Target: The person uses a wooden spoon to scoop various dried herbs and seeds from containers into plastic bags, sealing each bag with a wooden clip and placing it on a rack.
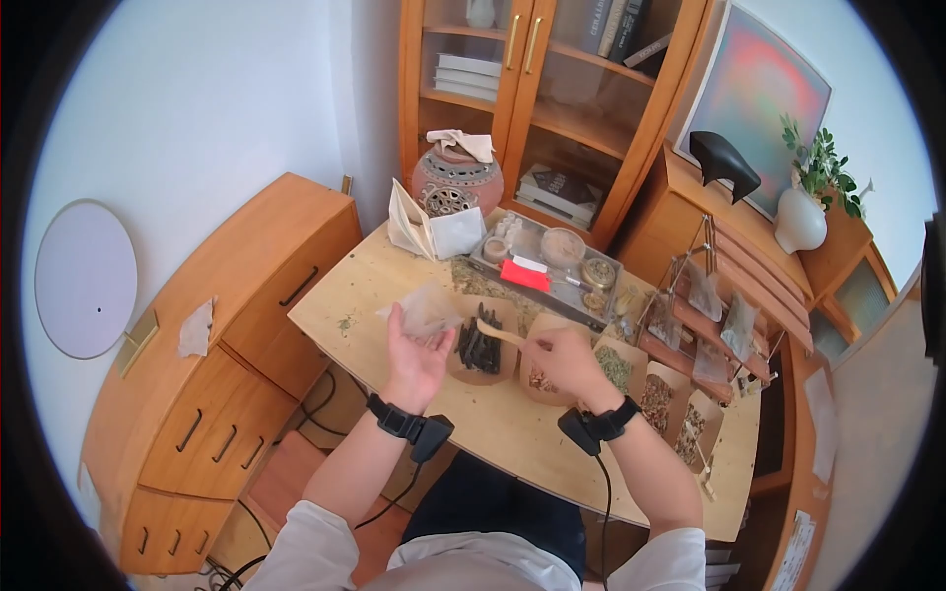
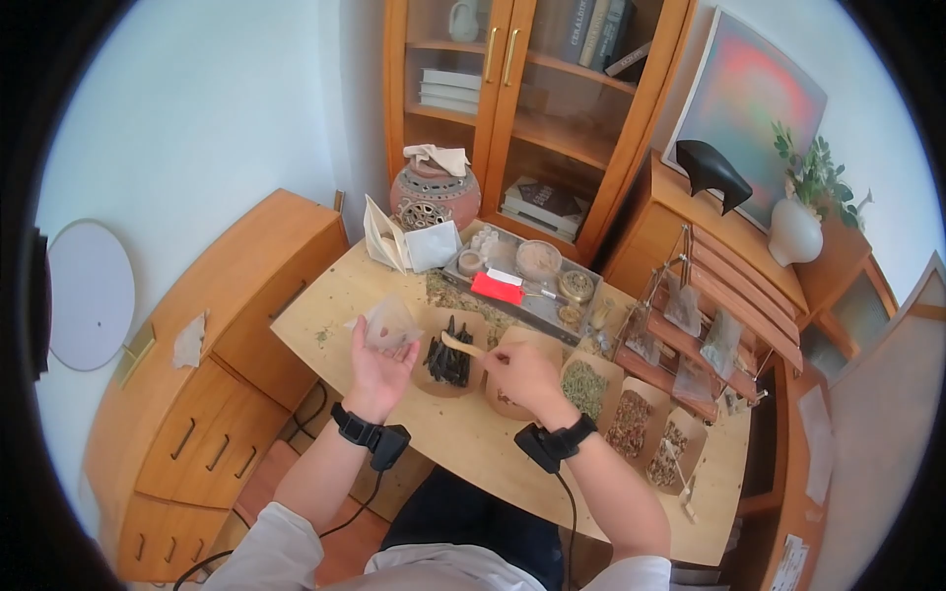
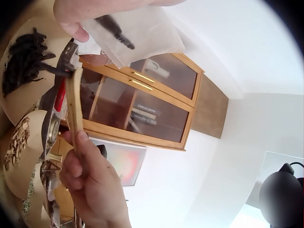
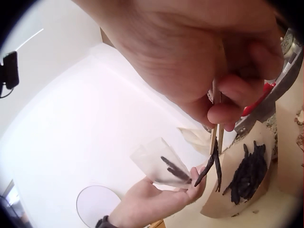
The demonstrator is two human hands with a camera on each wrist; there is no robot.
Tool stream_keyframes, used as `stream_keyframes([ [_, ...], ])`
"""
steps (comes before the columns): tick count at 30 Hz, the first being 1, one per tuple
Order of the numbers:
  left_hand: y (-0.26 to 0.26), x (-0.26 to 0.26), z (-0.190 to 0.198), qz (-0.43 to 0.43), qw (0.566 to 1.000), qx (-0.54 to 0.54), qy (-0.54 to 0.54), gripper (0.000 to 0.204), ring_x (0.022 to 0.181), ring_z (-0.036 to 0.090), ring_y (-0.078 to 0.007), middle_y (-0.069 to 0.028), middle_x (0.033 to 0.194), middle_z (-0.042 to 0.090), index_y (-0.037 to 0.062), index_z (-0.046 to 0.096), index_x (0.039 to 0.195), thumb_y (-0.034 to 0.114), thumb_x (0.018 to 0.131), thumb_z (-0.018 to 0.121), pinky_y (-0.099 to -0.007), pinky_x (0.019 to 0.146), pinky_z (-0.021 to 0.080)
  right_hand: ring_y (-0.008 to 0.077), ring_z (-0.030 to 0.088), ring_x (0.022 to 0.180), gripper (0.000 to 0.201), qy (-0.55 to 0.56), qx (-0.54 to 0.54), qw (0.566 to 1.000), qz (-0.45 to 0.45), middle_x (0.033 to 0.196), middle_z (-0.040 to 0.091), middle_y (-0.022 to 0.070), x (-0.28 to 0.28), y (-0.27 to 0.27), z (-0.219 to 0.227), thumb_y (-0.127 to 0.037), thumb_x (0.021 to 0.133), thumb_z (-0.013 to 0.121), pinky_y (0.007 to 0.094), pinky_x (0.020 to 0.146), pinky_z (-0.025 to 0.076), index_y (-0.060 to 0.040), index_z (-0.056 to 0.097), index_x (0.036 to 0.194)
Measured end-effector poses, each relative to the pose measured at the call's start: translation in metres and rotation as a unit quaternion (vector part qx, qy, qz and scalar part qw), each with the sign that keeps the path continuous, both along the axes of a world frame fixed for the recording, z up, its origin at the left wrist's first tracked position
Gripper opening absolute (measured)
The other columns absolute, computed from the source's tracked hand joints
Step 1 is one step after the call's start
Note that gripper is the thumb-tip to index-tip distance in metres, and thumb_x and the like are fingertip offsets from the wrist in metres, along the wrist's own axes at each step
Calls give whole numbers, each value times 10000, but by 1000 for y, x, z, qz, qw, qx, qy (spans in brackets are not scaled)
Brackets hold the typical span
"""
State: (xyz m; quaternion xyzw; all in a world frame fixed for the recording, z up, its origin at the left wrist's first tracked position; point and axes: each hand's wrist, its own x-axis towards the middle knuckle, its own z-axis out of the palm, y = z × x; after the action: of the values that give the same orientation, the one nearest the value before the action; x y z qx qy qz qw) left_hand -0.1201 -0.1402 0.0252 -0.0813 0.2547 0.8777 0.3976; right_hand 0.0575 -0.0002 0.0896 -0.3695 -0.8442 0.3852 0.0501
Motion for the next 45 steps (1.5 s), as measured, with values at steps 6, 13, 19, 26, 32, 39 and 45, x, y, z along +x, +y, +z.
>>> stream_keyframes([
  [6, 8, 2, -3, 2, 1000, -16, -12, 651, 1248, 414, -270, -116, 1366, 409, 106, 400, 1400, 539, 943, 564, -409, 1078, 374, 213, 644, 593, 328, 113, 71, 991, 11, 665, 653, 115, 0, 18, -21, -337, 910, 635, 337, 592, 480, -30, 737, 966],
  [13, 4, 5, 5, -1, 1000, -17, 4, 625, 1239, 433, -258, -97, 1374, 424, 112, 410, 1404, 533, 960, 540, -396, 1080, 374, 128, 576, 548, 286, 197, 22, 979, -47, 622, 627, 77, -7, 12, -13, -262, 928, 642, 301, 558, 455, 12, 722, 953],
  [19, 10, 6, 3, -2, 1000, -8, 17, 615, 1239, 441, -258, -88, 1390, 426, 113, 416, 1405, 531, 968, 527, -378, 1056, 392, 20, 458, 540, 269, 258, -14, 965, -50, 607, 544, -33, -12, 1, 25, -225, 966, 629, 229, 489, 349, 32, 710, 978],
  [26, 13, 9, 5, -7, 1000, -6, -6, 649, 1277, 411, -265, -96, 1417, 392, 109, 387, 1436, 538, 969, 524, -394, 1080, 381, 49, 489, 548, 279, 286, 4, 956, -73, 611, 569, -9, -13, -10, 36, -233, 958, 631, 245, 511, 382, 29, 717, 1003],
  [32, 12, 10, 5, -25, 1000, -2, -1, 624, 1272, 419, -268, -103, 1389, 426, 104, 402, 1427, 533, 984, 497, -409, 1091, 379, 31, 470, 569, 271, 282, 34, 957, -59, 623, 553, -32, -13, -14, 30, -213, 957, 644, 229, 520, 371, 47, 710, 1000],
  [39, 18, 12, 1, -30, 999, 0, -9, 614, 1243, 452, -255, -95, 1374, 457, 91, 428, 1405, 541, 990, 475, -410, 1071, 408, 246, 600, 578, 274, 202, 195, 959, -34, 680, 638, 151, -21, -31, 15, -275, 908, 668, 344, 584, 477, -32, 725, 1021],
  [45, 15, 11, 6, -29, 1000, 10, 0, 630, 1262, 442, -263, -101, 1380, 448, 78, 410, 1417, 537, 990, 475, -402, 1082, 410, 323, 638, 622, 296, 201, 227, 953, -3, 731, 662, 189, -16, -41, 11, -304, 885, 691, 380, 592, 497, -30, 725, 992],
])
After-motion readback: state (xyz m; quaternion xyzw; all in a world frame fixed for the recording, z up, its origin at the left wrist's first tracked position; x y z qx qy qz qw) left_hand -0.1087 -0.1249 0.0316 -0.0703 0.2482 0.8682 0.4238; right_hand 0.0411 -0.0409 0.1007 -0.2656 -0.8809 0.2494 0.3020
